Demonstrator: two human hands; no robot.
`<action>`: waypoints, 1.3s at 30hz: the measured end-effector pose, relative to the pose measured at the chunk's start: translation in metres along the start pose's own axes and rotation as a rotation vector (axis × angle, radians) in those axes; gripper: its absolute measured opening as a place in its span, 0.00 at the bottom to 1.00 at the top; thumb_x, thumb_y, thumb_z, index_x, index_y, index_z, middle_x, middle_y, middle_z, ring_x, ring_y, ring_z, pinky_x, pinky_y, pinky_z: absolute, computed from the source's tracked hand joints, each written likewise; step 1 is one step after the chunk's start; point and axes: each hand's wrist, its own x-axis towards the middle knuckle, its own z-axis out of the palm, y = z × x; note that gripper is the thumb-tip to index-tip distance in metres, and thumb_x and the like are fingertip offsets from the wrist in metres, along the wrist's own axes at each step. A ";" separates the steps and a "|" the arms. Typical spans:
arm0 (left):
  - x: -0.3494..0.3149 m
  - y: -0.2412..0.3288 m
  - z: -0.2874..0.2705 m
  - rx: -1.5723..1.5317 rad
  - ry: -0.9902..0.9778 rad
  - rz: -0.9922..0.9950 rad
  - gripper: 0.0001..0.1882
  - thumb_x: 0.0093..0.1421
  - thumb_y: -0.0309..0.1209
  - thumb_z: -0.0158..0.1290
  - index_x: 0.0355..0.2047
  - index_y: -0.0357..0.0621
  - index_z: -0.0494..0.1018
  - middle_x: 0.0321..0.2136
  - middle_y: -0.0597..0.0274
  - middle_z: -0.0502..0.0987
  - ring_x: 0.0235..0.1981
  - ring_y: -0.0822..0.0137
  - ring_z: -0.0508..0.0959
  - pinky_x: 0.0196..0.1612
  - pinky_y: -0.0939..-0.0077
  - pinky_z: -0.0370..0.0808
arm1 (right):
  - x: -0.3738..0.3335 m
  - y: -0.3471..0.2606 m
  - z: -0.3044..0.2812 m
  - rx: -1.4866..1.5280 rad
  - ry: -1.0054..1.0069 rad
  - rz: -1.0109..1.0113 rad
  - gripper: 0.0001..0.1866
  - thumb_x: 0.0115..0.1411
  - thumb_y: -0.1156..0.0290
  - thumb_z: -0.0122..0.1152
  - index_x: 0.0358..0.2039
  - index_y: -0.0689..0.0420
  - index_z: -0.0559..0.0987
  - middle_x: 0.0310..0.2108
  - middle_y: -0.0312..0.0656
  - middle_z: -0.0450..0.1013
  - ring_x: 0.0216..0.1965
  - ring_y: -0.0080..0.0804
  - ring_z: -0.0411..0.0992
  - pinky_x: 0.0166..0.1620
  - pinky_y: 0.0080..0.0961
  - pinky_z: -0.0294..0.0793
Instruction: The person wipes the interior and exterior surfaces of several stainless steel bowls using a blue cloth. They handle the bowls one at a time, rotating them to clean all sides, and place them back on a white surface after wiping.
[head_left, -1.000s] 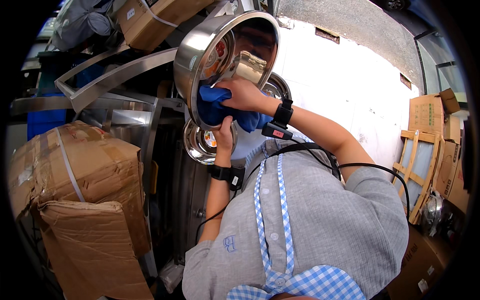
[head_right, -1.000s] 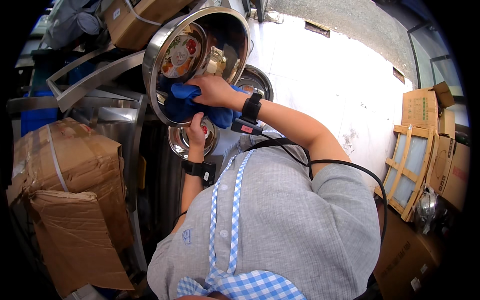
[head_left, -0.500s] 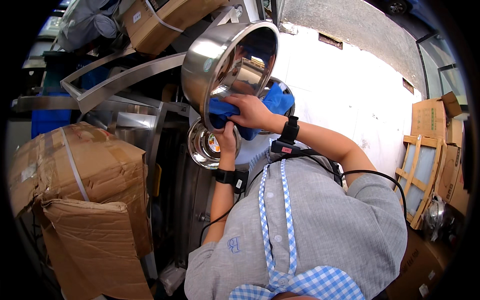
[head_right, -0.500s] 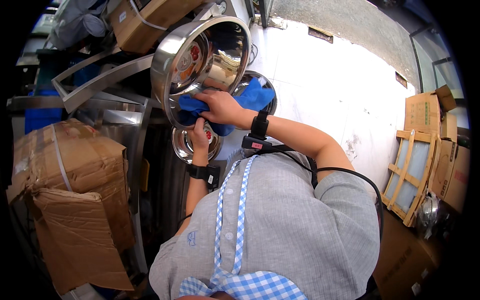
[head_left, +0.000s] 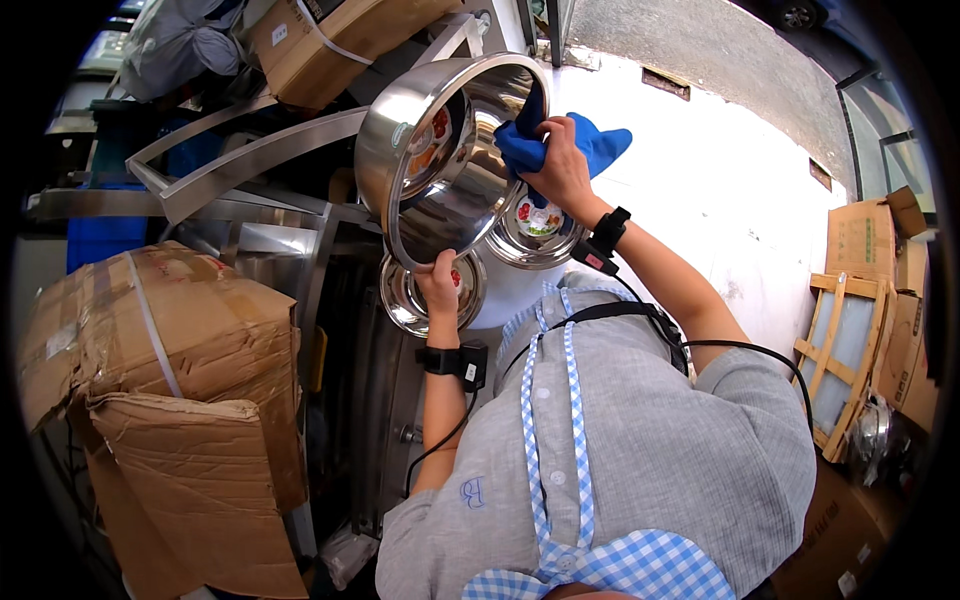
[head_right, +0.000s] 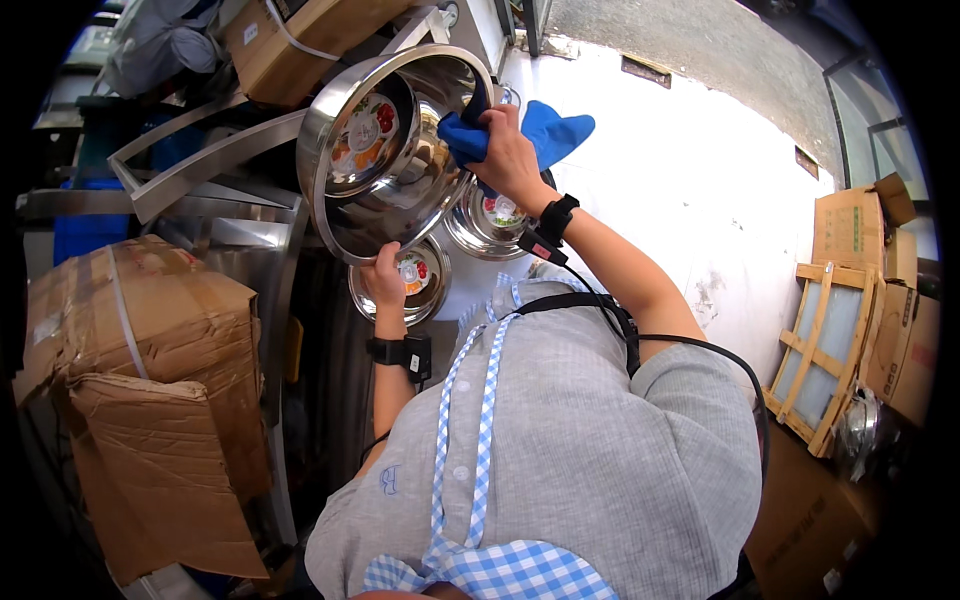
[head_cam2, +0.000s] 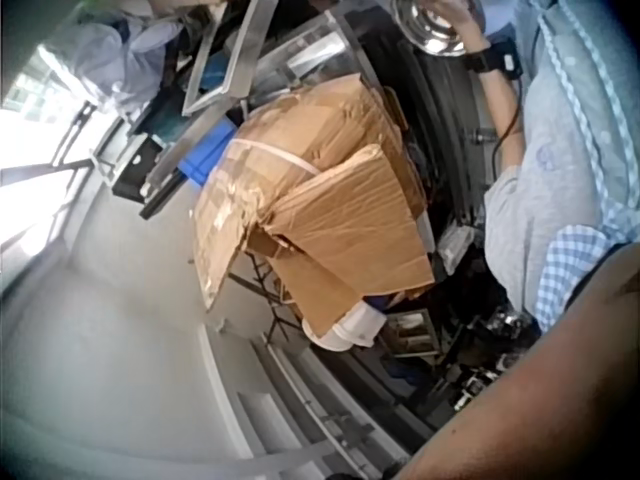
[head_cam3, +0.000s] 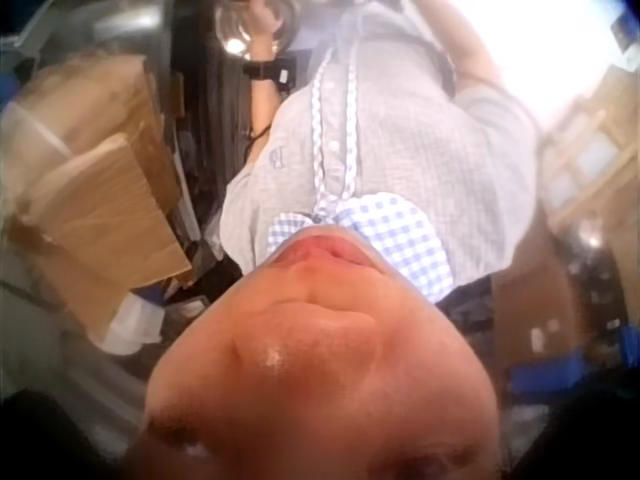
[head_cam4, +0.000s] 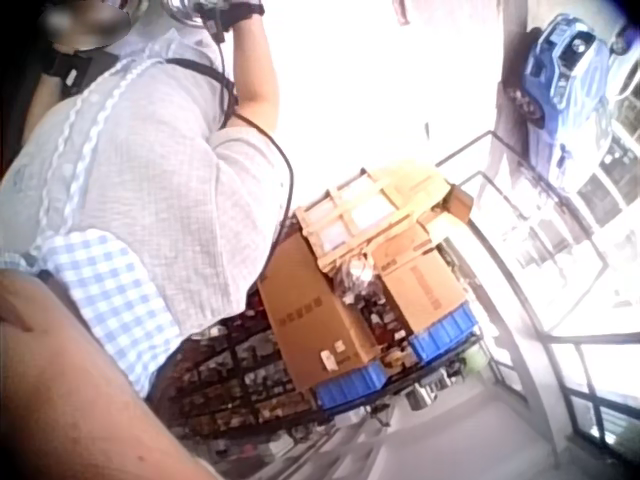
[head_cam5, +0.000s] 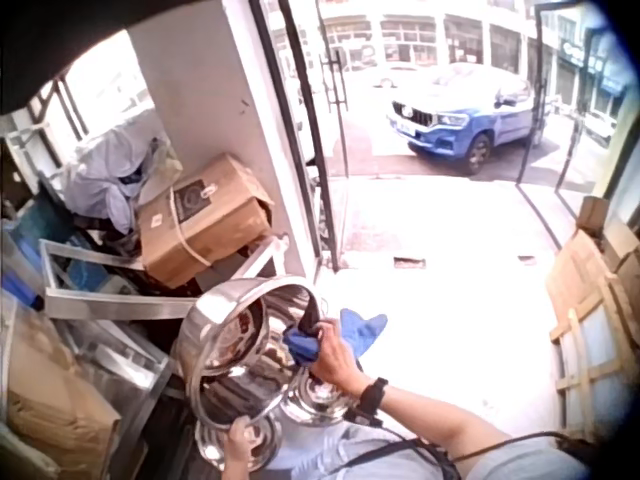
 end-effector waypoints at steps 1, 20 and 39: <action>0.000 0.001 -0.002 -0.023 0.008 -0.004 0.12 0.50 0.29 0.56 0.15 0.33 0.71 0.16 0.70 0.71 0.21 0.71 0.71 0.29 0.76 0.67 | 0.001 0.000 -0.001 0.026 0.053 0.020 0.39 0.36 0.72 0.73 0.47 0.62 0.61 0.45 0.49 0.61 0.35 0.46 0.70 0.36 0.35 0.74; 0.006 -0.021 -0.021 -0.324 -0.247 0.033 0.31 0.58 0.35 0.61 0.56 0.39 0.60 0.47 0.60 0.72 0.43 0.69 0.75 0.47 0.79 0.70 | 0.005 -0.001 -0.004 0.780 -0.179 0.828 0.16 0.48 0.71 0.64 0.35 0.67 0.78 0.28 0.43 0.77 0.27 0.27 0.75 0.33 0.24 0.76; -0.016 -0.018 0.004 -0.419 -0.032 -0.220 0.06 0.56 0.26 0.52 0.33 0.36 0.75 0.33 0.62 0.75 0.35 0.70 0.74 0.38 0.77 0.72 | -0.015 -0.040 0.011 0.310 -0.053 0.469 0.32 0.48 0.62 0.67 0.45 0.72 0.65 0.40 0.54 0.72 0.40 0.45 0.73 0.43 0.33 0.73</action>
